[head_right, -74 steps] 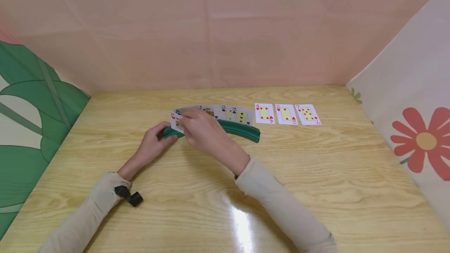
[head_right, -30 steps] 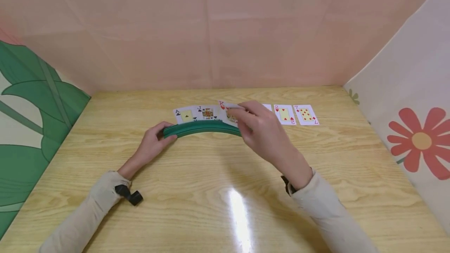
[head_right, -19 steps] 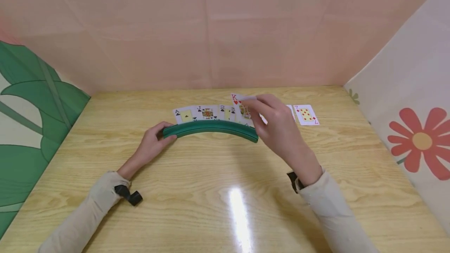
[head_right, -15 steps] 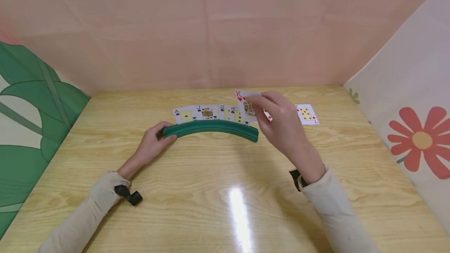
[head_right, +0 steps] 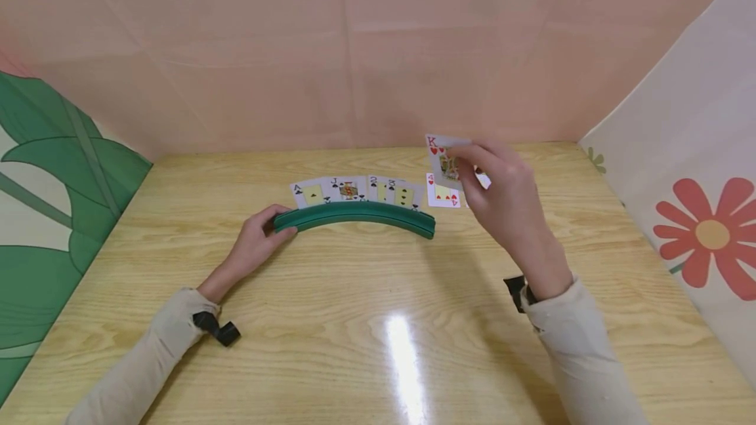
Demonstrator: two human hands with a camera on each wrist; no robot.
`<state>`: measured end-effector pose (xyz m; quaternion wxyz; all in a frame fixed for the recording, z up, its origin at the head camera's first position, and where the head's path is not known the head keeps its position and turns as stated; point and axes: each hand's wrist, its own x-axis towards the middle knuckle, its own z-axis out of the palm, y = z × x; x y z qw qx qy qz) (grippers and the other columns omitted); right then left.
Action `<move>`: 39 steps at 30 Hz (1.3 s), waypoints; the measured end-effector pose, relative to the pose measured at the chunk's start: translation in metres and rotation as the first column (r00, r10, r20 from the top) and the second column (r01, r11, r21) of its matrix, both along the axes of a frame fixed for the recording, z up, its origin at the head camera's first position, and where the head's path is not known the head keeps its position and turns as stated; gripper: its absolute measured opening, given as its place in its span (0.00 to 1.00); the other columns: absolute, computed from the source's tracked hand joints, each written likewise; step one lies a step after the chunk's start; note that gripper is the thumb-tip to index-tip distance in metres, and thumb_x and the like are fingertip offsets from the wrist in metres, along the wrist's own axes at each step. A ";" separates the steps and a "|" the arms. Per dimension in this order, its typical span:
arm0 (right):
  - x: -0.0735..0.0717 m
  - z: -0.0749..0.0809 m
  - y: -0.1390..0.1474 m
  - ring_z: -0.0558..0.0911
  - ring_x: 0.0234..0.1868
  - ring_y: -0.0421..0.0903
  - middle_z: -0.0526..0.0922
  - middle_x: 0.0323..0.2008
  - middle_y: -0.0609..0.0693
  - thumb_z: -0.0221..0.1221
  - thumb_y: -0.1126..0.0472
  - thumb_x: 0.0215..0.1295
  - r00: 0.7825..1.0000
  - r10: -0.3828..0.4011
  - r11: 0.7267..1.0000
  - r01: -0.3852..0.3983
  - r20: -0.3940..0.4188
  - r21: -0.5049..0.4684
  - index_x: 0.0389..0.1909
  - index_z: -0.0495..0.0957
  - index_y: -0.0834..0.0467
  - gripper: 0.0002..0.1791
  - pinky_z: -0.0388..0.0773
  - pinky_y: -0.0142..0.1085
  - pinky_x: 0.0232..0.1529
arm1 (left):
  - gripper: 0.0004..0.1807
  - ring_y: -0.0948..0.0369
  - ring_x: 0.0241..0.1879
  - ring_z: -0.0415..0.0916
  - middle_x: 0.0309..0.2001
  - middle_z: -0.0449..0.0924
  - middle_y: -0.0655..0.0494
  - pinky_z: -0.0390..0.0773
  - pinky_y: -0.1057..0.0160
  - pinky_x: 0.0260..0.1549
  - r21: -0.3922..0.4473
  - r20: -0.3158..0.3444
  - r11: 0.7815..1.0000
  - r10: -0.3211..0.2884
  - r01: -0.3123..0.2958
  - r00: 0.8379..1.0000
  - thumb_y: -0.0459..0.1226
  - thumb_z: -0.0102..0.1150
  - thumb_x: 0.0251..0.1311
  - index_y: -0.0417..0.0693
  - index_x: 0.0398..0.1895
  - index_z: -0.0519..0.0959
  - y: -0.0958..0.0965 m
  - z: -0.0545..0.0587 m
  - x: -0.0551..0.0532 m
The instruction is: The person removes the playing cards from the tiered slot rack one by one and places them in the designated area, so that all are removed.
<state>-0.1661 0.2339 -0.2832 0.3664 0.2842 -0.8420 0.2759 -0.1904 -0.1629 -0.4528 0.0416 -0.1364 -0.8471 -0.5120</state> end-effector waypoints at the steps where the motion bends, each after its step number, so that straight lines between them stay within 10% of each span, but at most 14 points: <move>1: -0.001 0.000 0.002 0.81 0.35 0.48 0.86 0.38 0.58 0.60 0.79 0.61 1.000 -0.009 1.000 0.009 -0.002 -0.004 0.40 0.86 0.66 0.11 0.68 0.16 0.38 | 0.13 0.57 0.43 0.74 0.46 0.81 0.51 0.73 0.56 0.46 0.000 -0.001 1.000 0.000 0.000 1.000 0.37 0.66 0.64 0.47 0.50 0.80 0.000 0.000 0.000; 14: -0.014 0.000 0.030 0.72 0.33 0.28 0.87 0.37 0.59 0.60 0.77 0.62 0.994 -0.106 0.994 0.106 -0.004 -0.027 0.39 0.87 0.64 0.10 0.64 0.20 0.34 | 0.13 0.57 0.43 0.74 0.46 0.81 0.52 0.73 0.55 0.46 -0.010 -0.005 1.000 -0.001 0.001 1.000 0.37 0.66 0.64 0.47 0.51 0.80 0.001 -0.003 -0.002; 39: -0.039 -0.014 0.085 0.67 0.31 0.20 0.86 0.37 0.64 0.57 0.74 0.64 0.951 -0.278 0.959 0.283 0.134 -0.015 0.40 0.86 0.66 0.10 0.63 0.16 0.34 | 0.13 0.57 0.44 0.74 0.47 0.81 0.51 0.73 0.55 0.47 -0.014 0.020 1.000 0.011 -0.010 1.000 0.36 0.66 0.64 0.46 0.51 0.80 0.001 0.002 0.001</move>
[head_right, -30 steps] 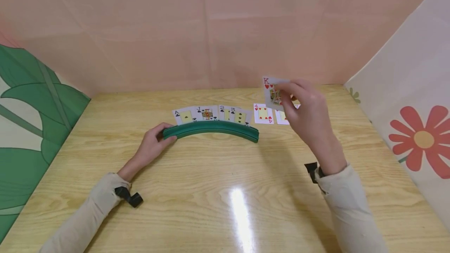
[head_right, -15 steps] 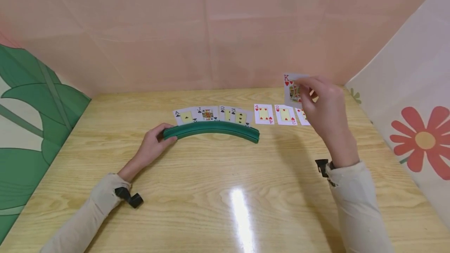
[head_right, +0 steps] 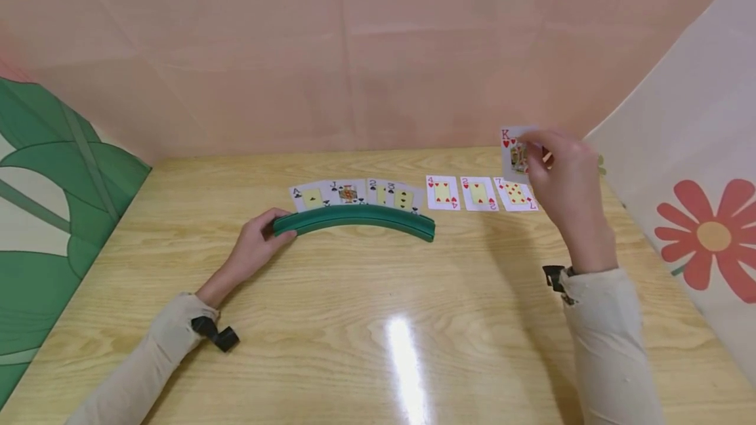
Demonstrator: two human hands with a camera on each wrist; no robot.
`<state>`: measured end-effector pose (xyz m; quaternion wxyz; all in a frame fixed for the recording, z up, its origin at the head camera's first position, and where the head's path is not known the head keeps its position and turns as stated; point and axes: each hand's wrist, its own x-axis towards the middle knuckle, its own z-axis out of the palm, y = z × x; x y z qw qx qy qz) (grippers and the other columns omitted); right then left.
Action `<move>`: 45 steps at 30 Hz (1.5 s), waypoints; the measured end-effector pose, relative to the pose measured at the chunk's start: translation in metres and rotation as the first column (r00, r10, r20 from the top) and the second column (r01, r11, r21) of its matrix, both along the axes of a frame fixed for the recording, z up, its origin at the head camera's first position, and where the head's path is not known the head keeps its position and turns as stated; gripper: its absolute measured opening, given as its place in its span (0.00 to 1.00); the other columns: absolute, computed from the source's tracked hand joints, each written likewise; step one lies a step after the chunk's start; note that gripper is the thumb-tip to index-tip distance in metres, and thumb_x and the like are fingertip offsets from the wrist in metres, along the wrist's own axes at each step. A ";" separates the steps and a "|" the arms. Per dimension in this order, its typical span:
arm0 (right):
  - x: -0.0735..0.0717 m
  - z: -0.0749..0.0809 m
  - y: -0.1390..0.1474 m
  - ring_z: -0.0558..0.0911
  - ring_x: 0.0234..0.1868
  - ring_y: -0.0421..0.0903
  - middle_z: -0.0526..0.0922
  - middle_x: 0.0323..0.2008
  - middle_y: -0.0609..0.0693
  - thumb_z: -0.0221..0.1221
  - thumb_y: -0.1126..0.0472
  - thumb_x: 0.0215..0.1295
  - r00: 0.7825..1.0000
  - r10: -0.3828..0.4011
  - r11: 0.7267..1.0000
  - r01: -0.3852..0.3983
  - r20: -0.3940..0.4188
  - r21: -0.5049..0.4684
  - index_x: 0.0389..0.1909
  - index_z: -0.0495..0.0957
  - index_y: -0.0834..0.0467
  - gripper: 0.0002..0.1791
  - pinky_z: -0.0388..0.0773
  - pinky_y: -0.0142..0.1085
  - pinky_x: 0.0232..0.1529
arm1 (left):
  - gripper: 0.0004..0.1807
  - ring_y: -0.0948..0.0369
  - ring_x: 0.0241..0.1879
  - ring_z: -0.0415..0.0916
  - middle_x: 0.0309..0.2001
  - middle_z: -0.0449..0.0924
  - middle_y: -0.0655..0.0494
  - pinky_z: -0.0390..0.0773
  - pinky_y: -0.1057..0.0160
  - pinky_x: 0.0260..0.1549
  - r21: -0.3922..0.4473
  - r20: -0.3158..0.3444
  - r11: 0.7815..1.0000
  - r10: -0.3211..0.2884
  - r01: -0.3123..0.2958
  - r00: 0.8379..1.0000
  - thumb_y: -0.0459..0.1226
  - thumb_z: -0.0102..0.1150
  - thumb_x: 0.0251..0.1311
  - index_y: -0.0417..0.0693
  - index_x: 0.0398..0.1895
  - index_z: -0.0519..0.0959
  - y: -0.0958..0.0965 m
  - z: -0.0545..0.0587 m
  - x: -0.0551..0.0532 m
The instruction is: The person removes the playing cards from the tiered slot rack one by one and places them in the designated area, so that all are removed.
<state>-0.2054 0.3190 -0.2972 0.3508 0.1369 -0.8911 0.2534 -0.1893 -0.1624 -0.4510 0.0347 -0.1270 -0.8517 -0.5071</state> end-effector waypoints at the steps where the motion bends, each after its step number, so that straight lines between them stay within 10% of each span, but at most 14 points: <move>1: 0.000 -0.001 0.003 0.67 0.30 0.19 0.86 0.37 0.64 0.57 0.74 0.64 1.000 -0.010 1.000 0.010 0.009 0.005 0.40 0.86 0.66 0.10 0.63 0.16 0.34 | 0.13 0.57 0.44 0.74 0.47 0.81 0.51 0.73 0.55 0.47 0.000 0.000 1.000 0.000 0.000 1.000 0.37 0.66 0.64 0.47 0.51 0.80 0.000 0.000 0.000; 12: -0.008 -0.013 0.026 0.71 0.30 0.36 0.83 0.38 0.69 0.53 0.74 0.61 0.982 -0.105 0.994 0.100 0.157 0.040 0.41 0.82 0.71 0.12 0.60 0.14 0.27 | 0.13 0.57 0.45 0.74 0.47 0.81 0.51 0.73 0.55 0.48 0.006 -0.006 1.000 -0.002 0.002 1.000 0.36 0.66 0.64 0.46 0.50 0.80 0.001 0.000 0.001; 24: -0.019 -0.029 0.047 0.69 0.36 0.62 0.76 0.42 0.72 0.51 0.74 0.57 0.944 -0.149 0.988 0.131 0.296 0.079 0.52 0.76 0.69 0.21 0.59 0.46 0.33 | 0.13 0.57 0.44 0.74 0.47 0.81 0.51 0.73 0.55 0.47 -0.006 -0.017 1.000 0.000 0.000 1.000 0.36 0.65 0.64 0.46 0.51 0.80 0.000 -0.001 -0.001; 33: -0.024 -0.039 0.060 0.79 0.36 0.65 0.81 0.42 0.74 0.53 0.74 0.59 0.948 -0.126 0.992 0.119 0.294 0.042 0.50 0.79 0.68 0.17 0.57 0.16 0.25 | 0.13 0.57 0.44 0.74 0.46 0.81 0.51 0.73 0.56 0.46 -0.002 -0.022 1.000 -0.003 0.003 1.000 0.36 0.66 0.64 0.46 0.50 0.80 0.000 -0.002 0.000; 45: -0.027 -0.052 0.076 0.79 0.40 0.67 0.79 0.42 0.76 0.54 0.72 0.65 0.927 -0.134 0.991 0.127 0.351 0.043 0.48 0.81 0.70 0.13 0.59 0.14 0.22 | 0.13 0.57 0.44 0.74 0.46 0.81 0.51 0.73 0.56 0.47 -0.008 -0.021 1.000 -0.004 0.004 1.000 0.36 0.66 0.64 0.45 0.50 0.80 0.000 -0.001 0.000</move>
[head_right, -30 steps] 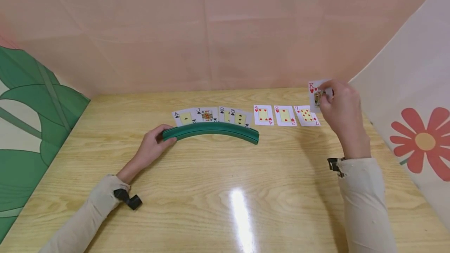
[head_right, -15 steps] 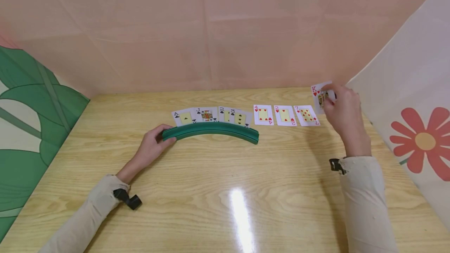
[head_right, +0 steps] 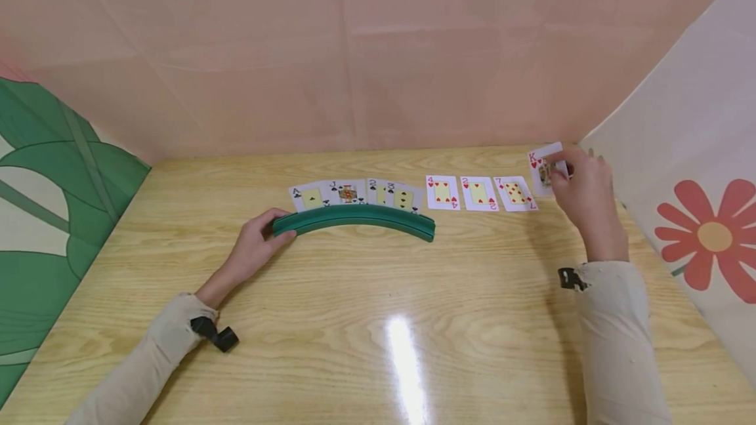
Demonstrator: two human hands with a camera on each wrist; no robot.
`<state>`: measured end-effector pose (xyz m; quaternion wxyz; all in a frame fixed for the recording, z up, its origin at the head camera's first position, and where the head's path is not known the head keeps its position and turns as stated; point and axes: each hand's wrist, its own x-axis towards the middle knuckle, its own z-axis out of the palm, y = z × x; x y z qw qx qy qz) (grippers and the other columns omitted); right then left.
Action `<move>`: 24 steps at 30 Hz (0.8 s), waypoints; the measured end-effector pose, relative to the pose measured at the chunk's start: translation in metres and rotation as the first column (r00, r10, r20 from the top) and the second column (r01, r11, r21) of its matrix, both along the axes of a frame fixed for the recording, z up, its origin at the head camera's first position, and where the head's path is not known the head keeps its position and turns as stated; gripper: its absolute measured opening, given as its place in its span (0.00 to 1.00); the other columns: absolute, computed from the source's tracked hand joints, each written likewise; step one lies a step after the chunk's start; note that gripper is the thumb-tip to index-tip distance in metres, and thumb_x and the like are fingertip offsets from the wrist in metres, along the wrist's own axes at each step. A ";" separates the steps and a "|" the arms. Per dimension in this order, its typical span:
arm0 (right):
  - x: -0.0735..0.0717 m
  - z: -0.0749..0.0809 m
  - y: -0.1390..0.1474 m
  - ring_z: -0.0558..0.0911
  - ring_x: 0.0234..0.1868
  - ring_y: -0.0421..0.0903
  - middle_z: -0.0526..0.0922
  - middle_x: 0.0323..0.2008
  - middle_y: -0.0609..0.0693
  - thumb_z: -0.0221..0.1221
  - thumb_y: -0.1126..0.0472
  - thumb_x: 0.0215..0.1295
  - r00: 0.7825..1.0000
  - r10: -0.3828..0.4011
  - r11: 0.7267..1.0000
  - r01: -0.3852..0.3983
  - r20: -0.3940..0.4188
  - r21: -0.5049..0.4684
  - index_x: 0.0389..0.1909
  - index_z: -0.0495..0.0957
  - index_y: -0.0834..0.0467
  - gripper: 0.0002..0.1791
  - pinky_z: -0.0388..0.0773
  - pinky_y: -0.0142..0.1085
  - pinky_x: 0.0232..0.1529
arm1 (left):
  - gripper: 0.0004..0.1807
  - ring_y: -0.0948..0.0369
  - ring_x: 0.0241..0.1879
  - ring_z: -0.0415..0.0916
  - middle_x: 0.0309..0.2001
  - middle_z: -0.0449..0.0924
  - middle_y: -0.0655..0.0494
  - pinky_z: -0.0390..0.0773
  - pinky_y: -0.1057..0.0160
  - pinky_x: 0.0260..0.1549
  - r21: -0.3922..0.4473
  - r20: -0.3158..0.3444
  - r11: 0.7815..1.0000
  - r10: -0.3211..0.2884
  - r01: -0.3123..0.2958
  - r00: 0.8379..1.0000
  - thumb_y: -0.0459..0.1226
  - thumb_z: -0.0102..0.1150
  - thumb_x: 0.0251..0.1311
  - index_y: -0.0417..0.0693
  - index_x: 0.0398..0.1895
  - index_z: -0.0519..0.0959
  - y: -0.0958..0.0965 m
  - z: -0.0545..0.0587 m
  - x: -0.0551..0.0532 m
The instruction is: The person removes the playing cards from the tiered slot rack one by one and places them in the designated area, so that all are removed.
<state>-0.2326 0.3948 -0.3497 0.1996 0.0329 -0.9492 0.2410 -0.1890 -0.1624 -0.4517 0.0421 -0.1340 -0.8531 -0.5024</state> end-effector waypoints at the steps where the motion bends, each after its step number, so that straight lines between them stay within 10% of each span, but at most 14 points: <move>1: 0.000 -0.001 0.001 0.79 0.40 0.67 0.79 0.42 0.76 0.54 0.72 0.65 1.000 -0.002 1.000 0.002 0.005 0.004 0.48 0.81 0.70 0.13 0.59 0.15 0.22 | 0.13 0.57 0.44 0.74 0.46 0.81 0.51 0.73 0.56 0.46 -0.001 0.001 1.000 0.001 -0.001 1.000 0.36 0.66 0.64 0.45 0.50 0.80 0.000 0.000 0.000; 24: -0.006 -0.024 0.022 0.66 0.22 0.49 0.73 0.26 0.61 0.56 0.67 0.67 0.995 -0.019 0.999 0.014 0.096 0.047 0.44 0.81 0.68 0.10 0.61 0.35 0.19 | 0.13 0.56 0.44 0.74 0.46 0.81 0.51 0.73 0.55 0.47 0.000 0.013 1.000 0.005 -0.005 1.000 0.35 0.65 0.64 0.46 0.51 0.79 0.000 -0.001 -0.001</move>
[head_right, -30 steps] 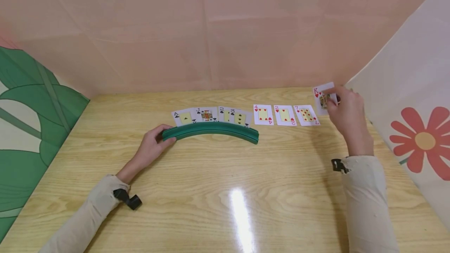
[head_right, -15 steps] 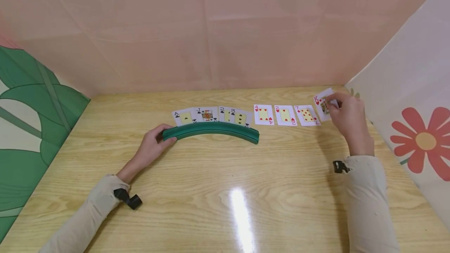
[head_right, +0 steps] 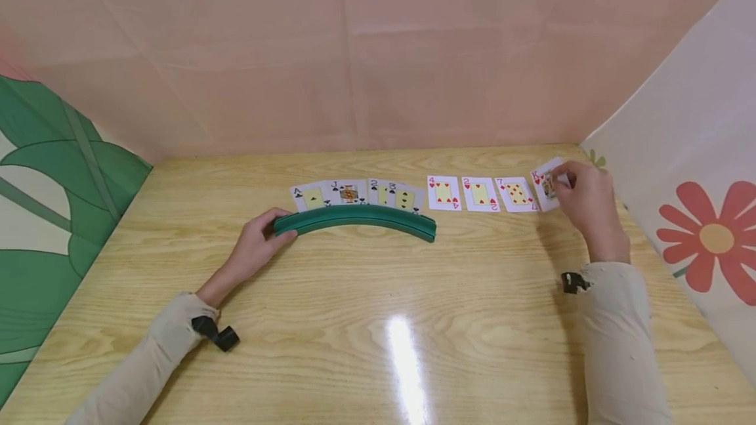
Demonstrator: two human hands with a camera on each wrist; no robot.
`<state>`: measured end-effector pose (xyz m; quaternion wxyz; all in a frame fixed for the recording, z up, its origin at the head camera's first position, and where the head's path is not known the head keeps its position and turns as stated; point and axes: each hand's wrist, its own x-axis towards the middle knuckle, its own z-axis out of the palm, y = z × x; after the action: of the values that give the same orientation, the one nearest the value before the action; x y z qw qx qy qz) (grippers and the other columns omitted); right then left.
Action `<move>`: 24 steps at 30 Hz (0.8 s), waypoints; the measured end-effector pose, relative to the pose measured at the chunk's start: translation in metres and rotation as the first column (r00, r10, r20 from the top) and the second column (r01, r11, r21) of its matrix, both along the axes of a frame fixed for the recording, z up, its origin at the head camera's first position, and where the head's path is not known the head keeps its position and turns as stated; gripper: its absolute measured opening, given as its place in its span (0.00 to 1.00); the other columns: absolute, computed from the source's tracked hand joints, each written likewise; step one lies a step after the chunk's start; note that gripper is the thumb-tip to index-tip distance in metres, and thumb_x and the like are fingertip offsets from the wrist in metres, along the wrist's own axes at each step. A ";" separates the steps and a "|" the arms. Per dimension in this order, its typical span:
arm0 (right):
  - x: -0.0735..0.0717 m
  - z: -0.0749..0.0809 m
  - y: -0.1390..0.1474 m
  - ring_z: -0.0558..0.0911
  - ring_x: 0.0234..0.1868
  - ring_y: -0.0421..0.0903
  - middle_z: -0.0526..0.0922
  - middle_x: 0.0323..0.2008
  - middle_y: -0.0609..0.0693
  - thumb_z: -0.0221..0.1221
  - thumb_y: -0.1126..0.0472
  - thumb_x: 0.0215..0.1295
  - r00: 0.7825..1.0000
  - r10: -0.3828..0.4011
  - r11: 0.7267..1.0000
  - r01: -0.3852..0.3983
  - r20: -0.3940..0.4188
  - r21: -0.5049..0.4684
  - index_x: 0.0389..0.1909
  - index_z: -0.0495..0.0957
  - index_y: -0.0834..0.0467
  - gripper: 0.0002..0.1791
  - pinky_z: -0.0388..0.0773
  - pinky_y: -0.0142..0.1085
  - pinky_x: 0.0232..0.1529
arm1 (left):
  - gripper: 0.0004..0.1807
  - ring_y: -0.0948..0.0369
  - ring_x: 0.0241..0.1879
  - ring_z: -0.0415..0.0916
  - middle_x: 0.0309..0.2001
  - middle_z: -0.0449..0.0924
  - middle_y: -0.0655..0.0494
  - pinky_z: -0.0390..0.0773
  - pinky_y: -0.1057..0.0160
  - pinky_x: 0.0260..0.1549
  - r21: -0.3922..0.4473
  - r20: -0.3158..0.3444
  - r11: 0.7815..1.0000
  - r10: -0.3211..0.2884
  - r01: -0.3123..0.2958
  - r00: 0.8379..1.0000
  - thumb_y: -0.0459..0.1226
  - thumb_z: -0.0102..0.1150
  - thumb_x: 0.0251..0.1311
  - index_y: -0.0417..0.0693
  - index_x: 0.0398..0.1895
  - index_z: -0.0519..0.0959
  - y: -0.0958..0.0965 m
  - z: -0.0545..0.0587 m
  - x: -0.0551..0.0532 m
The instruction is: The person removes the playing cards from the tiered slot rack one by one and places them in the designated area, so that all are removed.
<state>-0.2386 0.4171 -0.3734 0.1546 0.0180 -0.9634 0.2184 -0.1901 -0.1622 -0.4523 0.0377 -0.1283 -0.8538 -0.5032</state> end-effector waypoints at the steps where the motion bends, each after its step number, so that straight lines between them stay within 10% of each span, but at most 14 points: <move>1: 0.000 -0.001 0.001 0.66 0.22 0.49 0.73 0.25 0.60 0.56 0.67 0.67 1.000 0.002 1.000 -0.002 0.014 -0.001 0.44 0.81 0.68 0.10 0.61 0.35 0.19 | 0.13 0.56 0.44 0.74 0.46 0.81 0.51 0.73 0.55 0.47 0.001 0.000 1.000 -0.001 0.001 1.000 0.35 0.65 0.64 0.46 0.51 0.79 0.000 0.000 0.000; 10: -0.003 -0.009 0.019 0.77 0.40 0.69 0.75 0.44 0.80 0.59 0.66 0.65 0.979 0.048 0.999 -0.050 0.197 0.005 0.53 0.73 0.74 0.19 0.70 0.40 0.28 | 0.13 0.56 0.44 0.74 0.46 0.81 0.51 0.73 0.55 0.47 0.003 0.009 1.000 0.002 -0.002 1.000 0.35 0.65 0.64 0.46 0.50 0.79 0.001 0.002 0.001; 17: -0.006 -0.015 0.024 0.73 0.46 0.74 0.72 0.47 0.82 0.58 0.69 0.62 0.977 0.035 0.999 -0.037 0.209 0.007 0.60 0.67 0.72 0.25 0.70 0.59 0.39 | 0.13 0.56 0.44 0.74 0.47 0.81 0.51 0.73 0.55 0.48 0.003 0.006 1.000 0.000 0.000 1.000 0.35 0.65 0.64 0.45 0.51 0.79 0.002 0.002 0.001; 24: -0.010 -0.020 0.029 0.73 0.44 0.70 0.76 0.44 0.76 0.56 0.66 0.64 0.981 0.003 0.999 -0.010 0.196 0.035 0.47 0.76 0.73 0.16 0.67 0.55 0.39 | 0.13 0.56 0.45 0.74 0.47 0.81 0.51 0.73 0.55 0.48 -0.001 -0.002 1.000 0.003 -0.003 1.000 0.36 0.65 0.64 0.45 0.51 0.79 0.000 0.000 0.001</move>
<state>-0.2482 0.4461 -0.3939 0.0583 0.0021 -0.9776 0.2024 -0.1894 -0.1620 -0.4525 0.0393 -0.1278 -0.8542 -0.5024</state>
